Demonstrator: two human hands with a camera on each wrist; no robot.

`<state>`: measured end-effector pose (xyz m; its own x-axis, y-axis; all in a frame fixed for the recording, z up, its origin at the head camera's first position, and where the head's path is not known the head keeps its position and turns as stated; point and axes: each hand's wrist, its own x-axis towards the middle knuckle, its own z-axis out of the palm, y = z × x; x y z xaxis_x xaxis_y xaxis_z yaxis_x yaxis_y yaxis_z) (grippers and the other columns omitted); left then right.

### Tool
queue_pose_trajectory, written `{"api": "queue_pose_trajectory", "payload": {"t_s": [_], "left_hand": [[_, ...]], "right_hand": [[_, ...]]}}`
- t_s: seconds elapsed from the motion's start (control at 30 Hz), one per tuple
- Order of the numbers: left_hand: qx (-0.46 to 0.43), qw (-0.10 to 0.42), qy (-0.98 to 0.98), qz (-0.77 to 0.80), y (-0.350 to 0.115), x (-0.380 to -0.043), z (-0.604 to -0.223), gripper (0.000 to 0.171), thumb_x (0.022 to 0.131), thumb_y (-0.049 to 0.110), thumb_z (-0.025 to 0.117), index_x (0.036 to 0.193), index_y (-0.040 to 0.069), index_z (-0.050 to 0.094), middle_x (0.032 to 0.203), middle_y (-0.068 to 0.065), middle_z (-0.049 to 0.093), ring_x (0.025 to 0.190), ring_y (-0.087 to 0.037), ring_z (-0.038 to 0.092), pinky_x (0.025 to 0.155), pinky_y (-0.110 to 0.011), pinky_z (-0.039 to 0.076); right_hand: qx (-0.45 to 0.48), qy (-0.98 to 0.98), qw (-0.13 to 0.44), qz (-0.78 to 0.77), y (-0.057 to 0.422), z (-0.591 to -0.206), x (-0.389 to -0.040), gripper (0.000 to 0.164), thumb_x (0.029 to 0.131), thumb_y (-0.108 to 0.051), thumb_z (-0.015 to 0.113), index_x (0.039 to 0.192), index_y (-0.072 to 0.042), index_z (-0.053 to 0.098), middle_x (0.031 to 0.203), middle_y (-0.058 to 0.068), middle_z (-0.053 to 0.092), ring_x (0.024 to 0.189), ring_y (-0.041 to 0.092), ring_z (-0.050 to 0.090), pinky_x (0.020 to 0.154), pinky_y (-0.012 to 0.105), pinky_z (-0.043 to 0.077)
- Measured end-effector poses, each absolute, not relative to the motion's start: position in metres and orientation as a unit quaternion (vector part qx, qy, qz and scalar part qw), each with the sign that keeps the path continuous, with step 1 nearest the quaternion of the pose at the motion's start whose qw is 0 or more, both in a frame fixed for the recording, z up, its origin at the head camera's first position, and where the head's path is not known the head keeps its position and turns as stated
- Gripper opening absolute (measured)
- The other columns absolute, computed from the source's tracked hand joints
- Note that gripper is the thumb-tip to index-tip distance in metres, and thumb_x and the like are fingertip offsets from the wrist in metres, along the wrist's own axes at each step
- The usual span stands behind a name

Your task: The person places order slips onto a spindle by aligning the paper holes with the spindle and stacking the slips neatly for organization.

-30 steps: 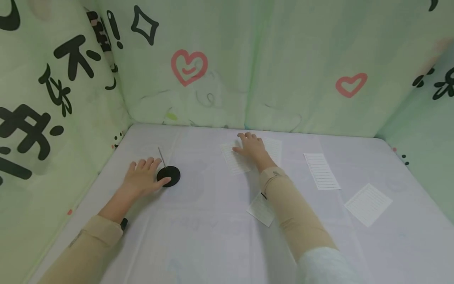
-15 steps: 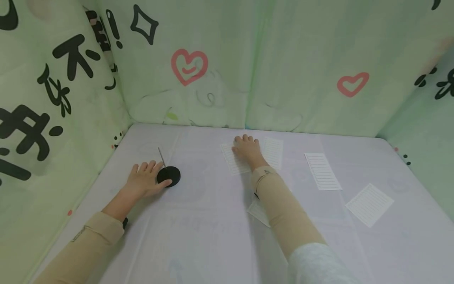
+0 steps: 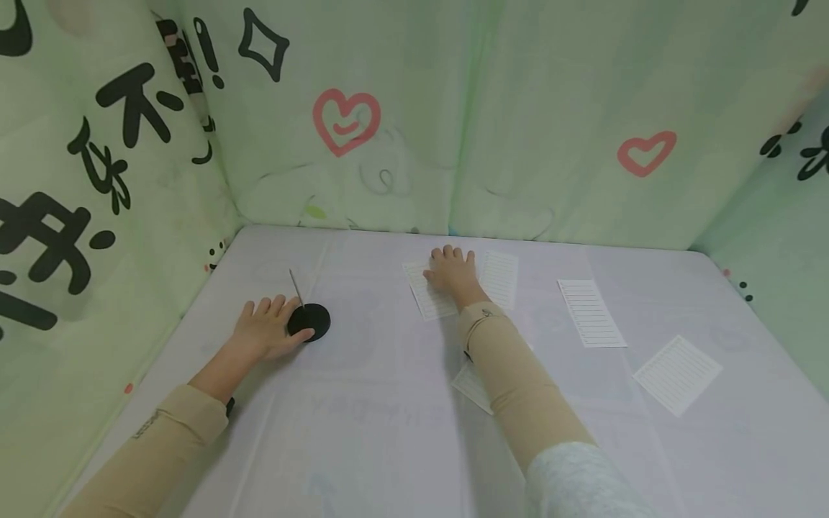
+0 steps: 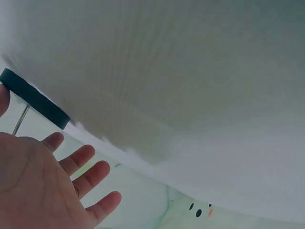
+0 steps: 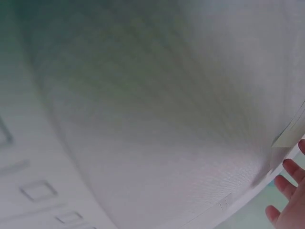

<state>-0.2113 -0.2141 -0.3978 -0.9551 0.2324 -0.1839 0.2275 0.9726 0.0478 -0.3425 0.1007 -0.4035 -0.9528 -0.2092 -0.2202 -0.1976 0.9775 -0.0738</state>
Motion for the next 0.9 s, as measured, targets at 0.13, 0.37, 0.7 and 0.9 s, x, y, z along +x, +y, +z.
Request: {"api": "queue_pose_trajectory", "payload": {"t_s": [0.13,0.37,0.7,0.9], "left_hand": [[0.117,0.103,0.988,0.008,-0.2133,-0.2108,-0.3973,0.071,0.092,0.053,0.038,0.140,0.001,0.028,0.140,-0.025,0.029,0.126,-0.043,0.026,0.101,-0.058,0.017],[0.118,0.110,0.987,0.004,-0.2096,-0.2100,-0.3979,0.078,0.090,0.057,0.037,0.140,-0.002,0.028,0.141,-0.026,0.029,0.127,-0.043,0.026,0.102,-0.058,0.016],[0.115,0.113,0.987,-0.005,-0.2082,-0.2105,-0.3996,0.077,0.091,0.057,0.037,0.140,-0.002,0.028,0.141,-0.025,0.029,0.127,-0.042,0.026,0.102,-0.057,0.017],[0.111,0.121,0.986,-0.006,-0.2079,-0.2105,-0.4006,0.077,0.091,0.057,0.036,0.141,-0.001,0.027,0.142,-0.025,0.028,0.129,-0.041,0.025,0.103,-0.057,0.016]], "right_hand": [[-0.102,0.988,0.113,-0.027,0.1000,-0.4033,-0.3423,0.056,0.097,-0.041,0.037,0.142,-0.010,0.024,0.145,0.015,0.023,0.135,0.032,0.015,0.108,0.054,0.004],[-0.097,0.988,0.119,-0.033,0.0978,-0.4015,-0.3426,0.056,0.097,-0.039,0.039,0.141,-0.008,0.024,0.144,0.016,0.023,0.136,0.033,0.014,0.108,0.055,0.003],[-0.104,0.988,0.110,-0.041,0.0960,-0.4007,-0.3439,0.047,0.096,-0.034,0.041,0.135,-0.010,0.029,0.140,0.016,0.028,0.133,0.034,0.019,0.107,0.056,0.004],[-0.112,0.988,0.100,-0.033,0.0957,-0.4027,-0.3470,0.042,0.095,-0.031,0.044,0.128,-0.010,0.031,0.132,0.015,0.033,0.128,0.032,0.025,0.107,0.055,0.007]]}}
